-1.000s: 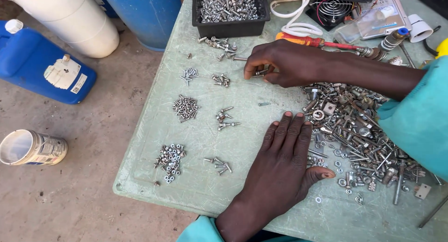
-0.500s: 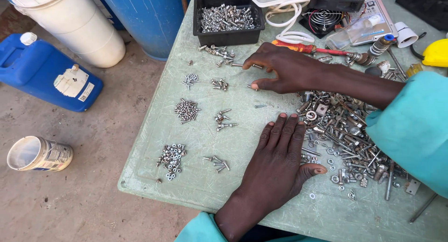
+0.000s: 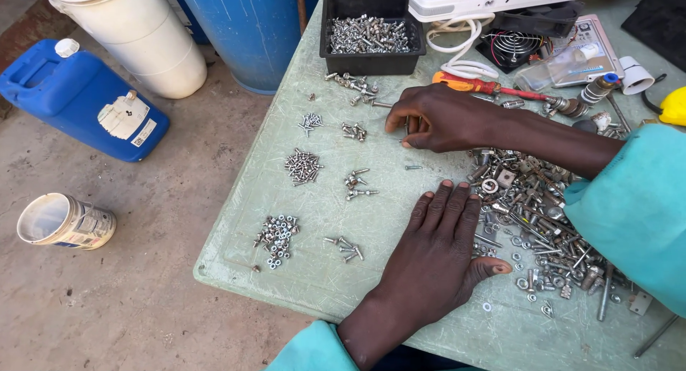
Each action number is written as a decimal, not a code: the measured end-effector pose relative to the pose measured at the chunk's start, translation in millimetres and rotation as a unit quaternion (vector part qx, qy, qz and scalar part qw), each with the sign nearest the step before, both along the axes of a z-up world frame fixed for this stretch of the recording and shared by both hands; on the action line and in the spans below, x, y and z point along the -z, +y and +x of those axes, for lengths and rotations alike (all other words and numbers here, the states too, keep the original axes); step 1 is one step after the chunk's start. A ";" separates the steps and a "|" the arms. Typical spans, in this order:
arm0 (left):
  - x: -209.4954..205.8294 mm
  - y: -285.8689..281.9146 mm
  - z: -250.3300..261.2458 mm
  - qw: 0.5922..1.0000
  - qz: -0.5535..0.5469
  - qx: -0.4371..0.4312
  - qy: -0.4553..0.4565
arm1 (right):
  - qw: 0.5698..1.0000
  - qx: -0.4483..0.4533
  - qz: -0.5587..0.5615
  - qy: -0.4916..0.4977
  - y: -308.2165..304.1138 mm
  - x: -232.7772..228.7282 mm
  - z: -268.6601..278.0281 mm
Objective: Sorting various fasteners like screws, nuts, and bolts into organized piles on a workbench.
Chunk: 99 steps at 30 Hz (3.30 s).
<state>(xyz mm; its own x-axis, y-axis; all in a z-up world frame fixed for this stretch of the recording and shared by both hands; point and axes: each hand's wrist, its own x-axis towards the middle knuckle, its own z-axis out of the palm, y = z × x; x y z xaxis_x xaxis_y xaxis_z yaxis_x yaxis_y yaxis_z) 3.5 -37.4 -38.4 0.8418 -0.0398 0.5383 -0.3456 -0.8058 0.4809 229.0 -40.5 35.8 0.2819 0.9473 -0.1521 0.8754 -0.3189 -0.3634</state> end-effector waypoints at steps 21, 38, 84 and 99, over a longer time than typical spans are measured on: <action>0.4 -0.6 -1.5 1.000 -0.008 -0.007 -0.013 | 0.995 -0.018 -0.087 -0.043 -9.9 -3.2 11.7; 0.4 -0.7 -0.5 0.999 -0.005 -0.014 -0.031 | 0.996 -0.062 0.004 -0.069 -13.7 10.6 -2.9; -89.7 98.4 -20.7 0.995 -0.042 -0.069 0.066 | 0.936 0.042 0.316 -0.152 -204.6 31.5 -82.8; -54.0 195.5 139.3 0.934 0.277 0.093 0.206 | 0.931 0.083 0.313 -0.166 -210.9 13.0 -84.8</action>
<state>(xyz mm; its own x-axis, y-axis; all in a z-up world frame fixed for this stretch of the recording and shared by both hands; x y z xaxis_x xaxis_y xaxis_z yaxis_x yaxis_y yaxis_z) 142.8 158.0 15.7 0.9238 -0.3822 0.0248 -0.3820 -0.9148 0.1314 144.2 -251.4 22.7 0.3659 0.7597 0.5376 0.9300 -0.2774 -0.2410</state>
